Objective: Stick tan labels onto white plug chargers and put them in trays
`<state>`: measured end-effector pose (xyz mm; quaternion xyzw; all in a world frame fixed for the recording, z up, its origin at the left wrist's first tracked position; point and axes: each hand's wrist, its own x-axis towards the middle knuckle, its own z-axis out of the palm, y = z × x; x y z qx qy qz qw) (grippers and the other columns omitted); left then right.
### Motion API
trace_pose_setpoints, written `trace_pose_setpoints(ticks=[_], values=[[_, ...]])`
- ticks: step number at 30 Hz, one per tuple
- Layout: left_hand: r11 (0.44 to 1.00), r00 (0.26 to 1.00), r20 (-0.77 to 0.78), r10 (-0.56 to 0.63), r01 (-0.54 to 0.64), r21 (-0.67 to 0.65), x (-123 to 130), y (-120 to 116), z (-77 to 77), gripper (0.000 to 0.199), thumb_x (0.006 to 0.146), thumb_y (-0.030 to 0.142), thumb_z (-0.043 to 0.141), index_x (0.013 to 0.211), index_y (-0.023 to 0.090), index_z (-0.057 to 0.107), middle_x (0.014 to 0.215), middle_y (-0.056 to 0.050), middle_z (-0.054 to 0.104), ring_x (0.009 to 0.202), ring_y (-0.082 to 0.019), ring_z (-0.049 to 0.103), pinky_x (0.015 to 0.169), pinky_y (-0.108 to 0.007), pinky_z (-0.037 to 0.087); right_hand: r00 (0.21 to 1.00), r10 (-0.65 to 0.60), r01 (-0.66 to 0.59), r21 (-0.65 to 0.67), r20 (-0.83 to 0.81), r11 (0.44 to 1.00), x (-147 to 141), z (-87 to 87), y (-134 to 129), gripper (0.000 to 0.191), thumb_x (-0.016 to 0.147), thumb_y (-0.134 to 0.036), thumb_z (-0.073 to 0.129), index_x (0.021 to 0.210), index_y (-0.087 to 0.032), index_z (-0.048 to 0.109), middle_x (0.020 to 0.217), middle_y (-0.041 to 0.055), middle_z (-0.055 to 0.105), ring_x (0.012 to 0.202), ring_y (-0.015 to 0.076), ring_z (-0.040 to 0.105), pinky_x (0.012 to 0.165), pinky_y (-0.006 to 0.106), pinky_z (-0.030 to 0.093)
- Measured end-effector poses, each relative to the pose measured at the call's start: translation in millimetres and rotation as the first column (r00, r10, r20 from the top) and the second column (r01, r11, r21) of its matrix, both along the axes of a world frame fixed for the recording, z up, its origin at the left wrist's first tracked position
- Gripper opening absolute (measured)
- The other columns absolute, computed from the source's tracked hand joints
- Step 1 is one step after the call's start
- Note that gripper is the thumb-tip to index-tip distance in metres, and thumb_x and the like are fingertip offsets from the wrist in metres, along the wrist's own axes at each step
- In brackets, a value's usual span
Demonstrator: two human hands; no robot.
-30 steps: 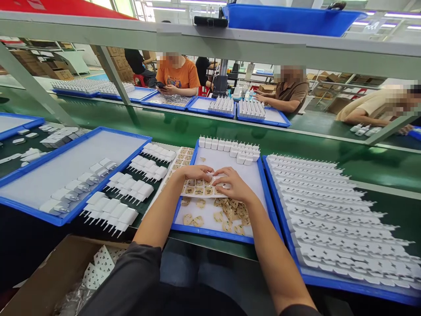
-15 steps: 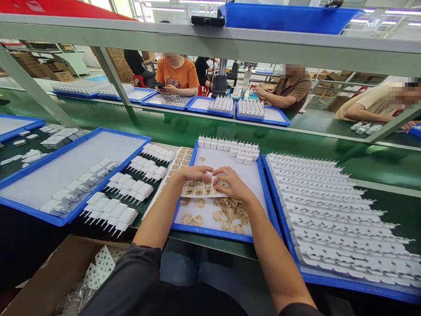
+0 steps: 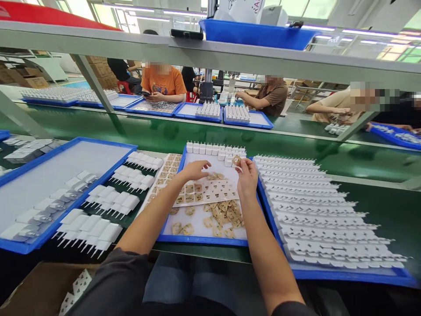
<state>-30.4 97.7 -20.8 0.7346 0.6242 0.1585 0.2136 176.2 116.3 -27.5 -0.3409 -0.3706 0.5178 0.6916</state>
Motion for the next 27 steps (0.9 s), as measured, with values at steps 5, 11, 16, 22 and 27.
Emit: trace_pose_setpoints(ticks=[5,11,16,22,27], values=[[0.961,0.986,-0.046,0.163,-0.148,0.233,53.5,49.1,2.8,0.051,0.083,0.038,0.063,0.131,0.023,0.053,0.136,-0.013,0.051,0.132,-0.033,0.039,0.108,-0.047,0.032,0.997,-0.078,0.077,-0.055,-0.028,0.996,7.2,-3.3,7.2,0.033,0.066,-0.044,0.075,0.085,-0.022,0.059,0.086,-0.001,0.061,0.076,0.0116,0.057,0.065,0.023,0.045],[0.914,0.966,-0.006,0.259,-0.243,0.325,104.8,74.0,-19.6,0.051,0.071,0.031,0.077,0.119,0.021,0.062,0.151,-0.017,0.031,0.135,-0.04,0.032,0.105,-0.052,0.032,0.999,-0.043,0.044,-0.067,0.017,0.997,7.8,-7.6,7.9,0.033,0.067,-0.044,0.072,0.087,-0.022,0.058,0.084,0.0003,0.06,0.075,0.013,0.057,0.062,0.024,0.047],[0.87,0.946,0.126,0.299,-0.325,0.37,107.4,66.9,-29.2,0.025,0.077,0.02,0.069,0.102,0.02,0.065,0.153,-0.014,0.03,0.136,-0.037,0.031,0.107,-0.051,0.032,1.0,0.0,-0.001,-0.078,-0.02,0.997,6.0,-5.3,1.7,0.034,0.065,-0.043,0.075,0.086,-0.021,0.06,0.09,0.0008,0.059,0.078,0.0115,0.057,0.062,0.021,0.046],[0.882,0.763,0.624,0.171,-0.401,0.248,67.6,32.7,-5.5,0.029,0.073,0.028,0.07,0.096,0.019,0.055,0.108,-0.008,0.062,0.105,-0.024,0.058,0.094,-0.041,0.047,0.994,0.106,-0.109,-0.084,-0.039,0.99,1.0,0.2,-5.3,0.034,0.063,-0.041,0.077,0.085,-0.02,0.06,0.086,0.0,0.06,0.077,0.0121,0.057,0.065,0.023,0.045],[0.941,0.1,0.984,0.147,-0.32,-0.108,45.7,-22.2,8.0,0.054,0.065,0.038,0.076,0.108,0.022,0.047,0.093,0.0,0.062,0.086,-0.015,0.065,0.084,-0.034,0.054,0.889,0.456,-0.457,-0.001,0.05,0.89,-9.3,5.7,-23.1,0.027,0.066,-0.036,0.078,0.079,-0.021,0.06,0.074,-0.0025,0.058,0.066,0.0108,0.053,0.066,0.026,0.045]])
